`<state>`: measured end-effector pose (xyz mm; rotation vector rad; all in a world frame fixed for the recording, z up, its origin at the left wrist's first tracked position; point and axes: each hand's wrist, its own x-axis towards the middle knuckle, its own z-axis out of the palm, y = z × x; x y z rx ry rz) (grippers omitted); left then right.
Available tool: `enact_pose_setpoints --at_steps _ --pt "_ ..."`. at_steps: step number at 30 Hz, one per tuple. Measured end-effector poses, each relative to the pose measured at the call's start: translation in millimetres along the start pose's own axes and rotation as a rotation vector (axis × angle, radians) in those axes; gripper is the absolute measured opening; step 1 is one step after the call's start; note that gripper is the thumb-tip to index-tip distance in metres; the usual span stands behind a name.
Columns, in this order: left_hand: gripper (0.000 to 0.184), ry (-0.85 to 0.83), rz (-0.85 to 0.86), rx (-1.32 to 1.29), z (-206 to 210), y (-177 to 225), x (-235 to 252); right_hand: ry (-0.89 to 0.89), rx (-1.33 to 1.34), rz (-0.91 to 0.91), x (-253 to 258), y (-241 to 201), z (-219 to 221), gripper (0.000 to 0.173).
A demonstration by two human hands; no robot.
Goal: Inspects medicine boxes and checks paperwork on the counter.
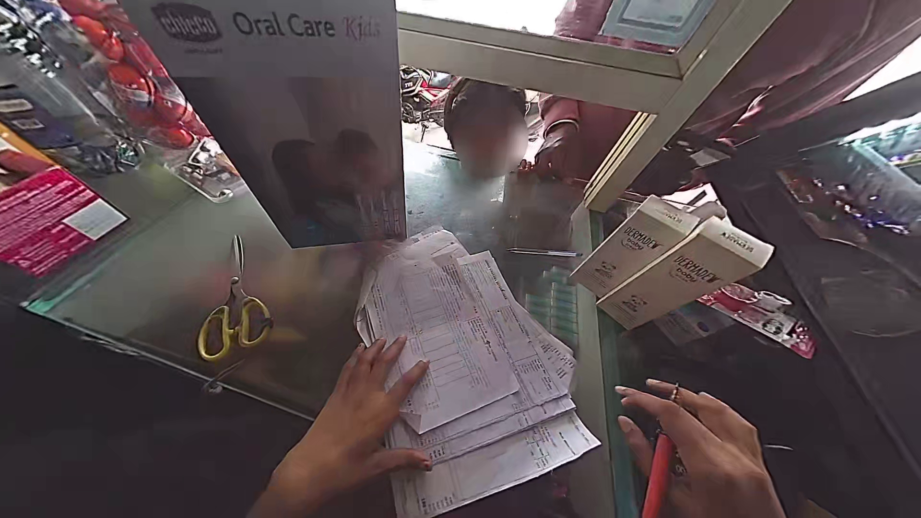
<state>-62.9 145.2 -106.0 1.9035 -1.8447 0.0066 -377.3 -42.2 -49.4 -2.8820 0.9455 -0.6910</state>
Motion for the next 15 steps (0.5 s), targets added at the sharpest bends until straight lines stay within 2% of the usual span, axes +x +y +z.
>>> enact_pose_setpoints --at_steps 2,5,8,11,15 --pt "0.094 0.018 0.031 -0.007 9 15 5 0.002 0.105 -0.074 11 -19 2 0.031" --pt "0.075 0.043 0.032 -0.074 8 21 14 -0.079 0.180 -0.247 25 -52 15 0.037" --pt "0.051 0.204 -0.148 -0.125 -1 6 23 -0.119 0.160 -0.355 31 -80 33 0.052" --pt "0.052 0.272 -0.405 -0.225 -6 -5 35 -0.079 0.097 -0.375 34 -100 52 0.066" --pt "0.058 0.202 -0.517 -0.531 -12 -2 47 0.005 -0.009 -0.250 47 -130 68 0.081"
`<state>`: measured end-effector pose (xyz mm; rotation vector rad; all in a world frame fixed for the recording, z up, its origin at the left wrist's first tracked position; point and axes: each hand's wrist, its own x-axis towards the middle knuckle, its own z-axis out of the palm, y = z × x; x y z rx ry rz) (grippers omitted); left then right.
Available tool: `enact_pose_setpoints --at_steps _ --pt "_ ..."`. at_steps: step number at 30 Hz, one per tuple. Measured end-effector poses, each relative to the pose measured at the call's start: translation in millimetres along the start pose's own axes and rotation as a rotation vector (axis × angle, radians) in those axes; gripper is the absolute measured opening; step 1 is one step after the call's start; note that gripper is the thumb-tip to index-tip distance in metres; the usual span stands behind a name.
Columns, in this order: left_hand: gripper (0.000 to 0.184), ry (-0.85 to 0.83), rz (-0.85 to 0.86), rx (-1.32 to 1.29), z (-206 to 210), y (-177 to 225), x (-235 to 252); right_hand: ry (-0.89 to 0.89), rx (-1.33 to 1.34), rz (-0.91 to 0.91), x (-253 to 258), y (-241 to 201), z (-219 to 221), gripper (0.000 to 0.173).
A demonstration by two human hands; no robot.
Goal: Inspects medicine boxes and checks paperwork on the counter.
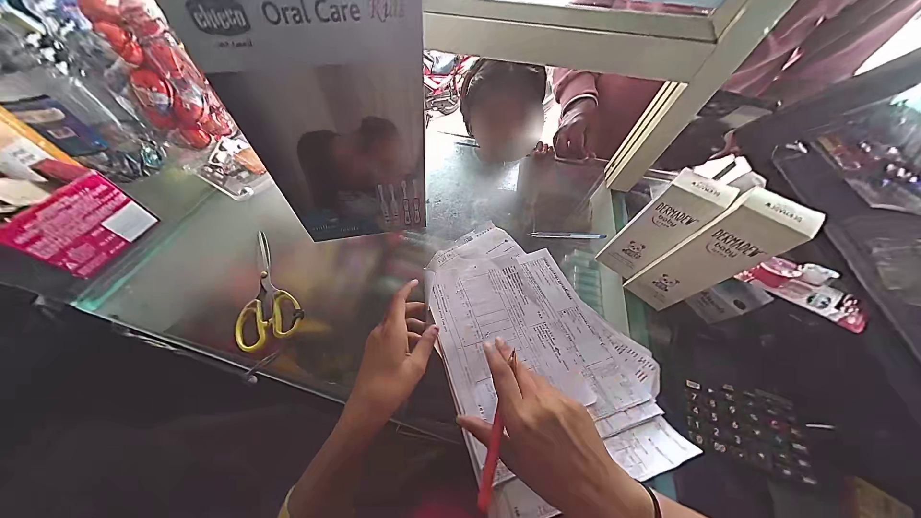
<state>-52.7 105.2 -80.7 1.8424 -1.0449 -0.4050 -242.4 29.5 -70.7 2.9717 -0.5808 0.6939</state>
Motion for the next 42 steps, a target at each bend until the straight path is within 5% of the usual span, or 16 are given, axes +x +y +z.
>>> enact_pose_setpoints --at_steps 3,7,11,15,22,25,27,32,36,40,42 --pt "0.057 -0.097 -0.057 -0.329 10 12 -5 -0.080 -0.120 0.127 20 -12 3 0.093" --pt "0.066 -0.128 0.126 -0.541 27 22 -14 -0.085 -0.127 0.188 31 -14 -1 0.060" --pt "0.060 -0.154 0.345 -0.558 16 18 -17 0.145 0.188 0.163 26 21 -40 0.032" --pt "0.051 -0.046 0.254 -0.477 12 11 -17 0.324 0.684 0.310 6 64 -72 0.017" --pt "0.101 0.088 0.222 -0.565 12 13 -12 0.511 1.167 0.315 2 83 -98 0.019" --pt "0.081 0.102 0.197 -0.713 2 27 -18 0.468 1.304 0.343 5 85 -98 0.019" --pt "0.044 0.124 0.126 -0.769 -5 35 -23 0.420 1.339 0.366 7 87 -92 0.017" --pt "0.030 0.105 0.176 -0.630 -6 23 -25 0.369 1.279 0.381 6 92 -78 0.019" --pt "0.027 0.189 0.197 -0.398 3 19 -18 0.494 0.899 0.227 0 89 -89 0.022" --pt "0.064 0.239 0.375 -0.288 -1 15 -5 0.640 0.276 0.033 -5 67 -119 0.015" --pt "0.065 0.283 0.542 -0.370 -10 22 -4 0.627 0.066 -0.083 -6 51 -124 0.015"
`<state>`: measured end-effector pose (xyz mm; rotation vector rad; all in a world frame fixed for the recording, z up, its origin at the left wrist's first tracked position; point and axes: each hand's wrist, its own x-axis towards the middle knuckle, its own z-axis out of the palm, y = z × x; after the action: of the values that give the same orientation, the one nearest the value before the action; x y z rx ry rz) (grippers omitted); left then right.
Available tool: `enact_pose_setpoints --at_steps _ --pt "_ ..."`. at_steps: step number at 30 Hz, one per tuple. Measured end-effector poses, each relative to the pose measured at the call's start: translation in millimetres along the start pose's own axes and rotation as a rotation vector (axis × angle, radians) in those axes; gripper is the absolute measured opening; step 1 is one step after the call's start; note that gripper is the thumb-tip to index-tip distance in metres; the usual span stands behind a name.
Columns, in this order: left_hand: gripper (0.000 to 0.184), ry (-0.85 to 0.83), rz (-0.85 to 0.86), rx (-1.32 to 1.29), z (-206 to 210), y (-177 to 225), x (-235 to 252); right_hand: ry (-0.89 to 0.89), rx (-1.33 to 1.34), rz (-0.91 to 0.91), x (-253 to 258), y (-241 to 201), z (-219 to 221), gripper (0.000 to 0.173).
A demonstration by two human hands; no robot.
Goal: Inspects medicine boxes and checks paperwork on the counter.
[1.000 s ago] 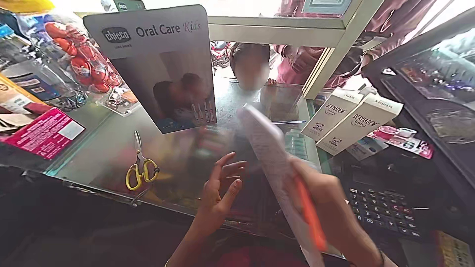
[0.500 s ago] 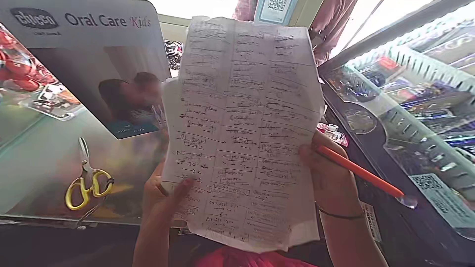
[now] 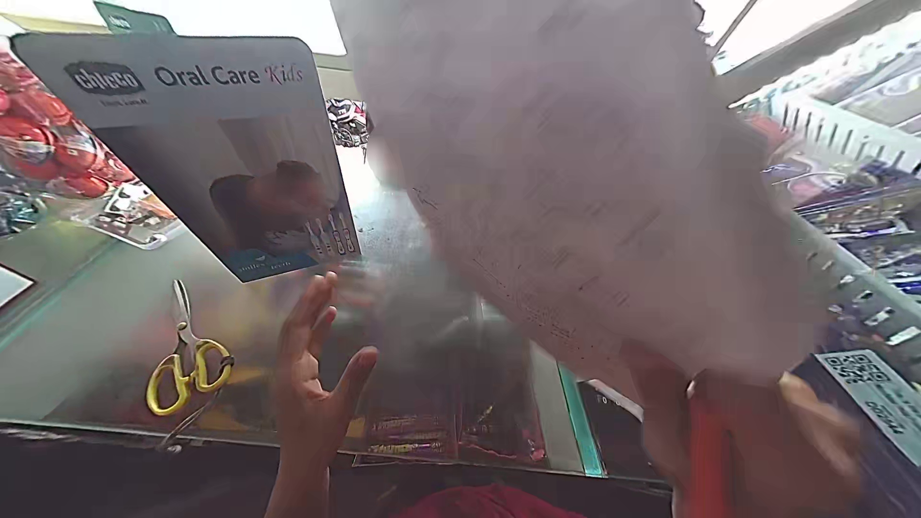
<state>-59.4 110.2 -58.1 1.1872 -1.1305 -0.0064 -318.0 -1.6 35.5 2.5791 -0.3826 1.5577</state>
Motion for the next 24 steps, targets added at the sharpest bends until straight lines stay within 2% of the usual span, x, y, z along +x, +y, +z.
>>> enact_pose_setpoints --at_steps 2,3,5,7,8,10,14,16,18,20,22,24 --pt "0.065 0.025 0.105 -0.103 -11 12 2 -0.103 -0.119 -0.117 -6 -20 13 0.023" --pt "0.069 0.029 0.090 -0.164 -18 19 1 -0.175 -0.161 -0.157 -13 -30 24 0.026" --pt "0.076 -0.015 -0.063 -0.181 -31 27 1 -0.298 -0.191 -0.210 -37 -42 54 0.030" --pt "0.081 -0.051 -0.268 0.011 -35 23 -3 -0.384 -0.107 -0.209 -66 -45 82 0.031" --pt "0.082 -0.047 -0.362 0.072 -33 16 -5 -0.433 -0.044 -0.177 -76 -43 91 0.031" --pt "0.079 -0.052 -0.490 0.114 -35 -3 -12 -0.508 0.030 -0.069 -85 -35 96 0.044" --pt "0.055 -0.107 -0.543 0.164 -47 -20 -32 -0.636 -0.207 0.138 -84 -16 96 0.063" --pt "0.050 -0.083 -0.521 0.341 -46 -24 -37 -0.696 -0.297 0.204 -87 -14 100 0.066" --pt "0.048 -0.065 -0.450 0.574 -45 -22 -42 -0.672 -0.282 0.215 -88 -16 101 0.063" --pt "0.042 -0.071 -0.349 0.713 -49 -22 -47 -0.567 -0.195 0.212 -89 -24 102 0.053" --pt "0.034 -0.072 -0.250 0.722 -58 -23 -51 -0.405 -0.087 0.187 -88 -35 102 0.041" --pt "0.036 -0.105 -0.231 0.605 -68 -27 -54 -0.312 0.158 0.124 -83 -54 93 0.032"
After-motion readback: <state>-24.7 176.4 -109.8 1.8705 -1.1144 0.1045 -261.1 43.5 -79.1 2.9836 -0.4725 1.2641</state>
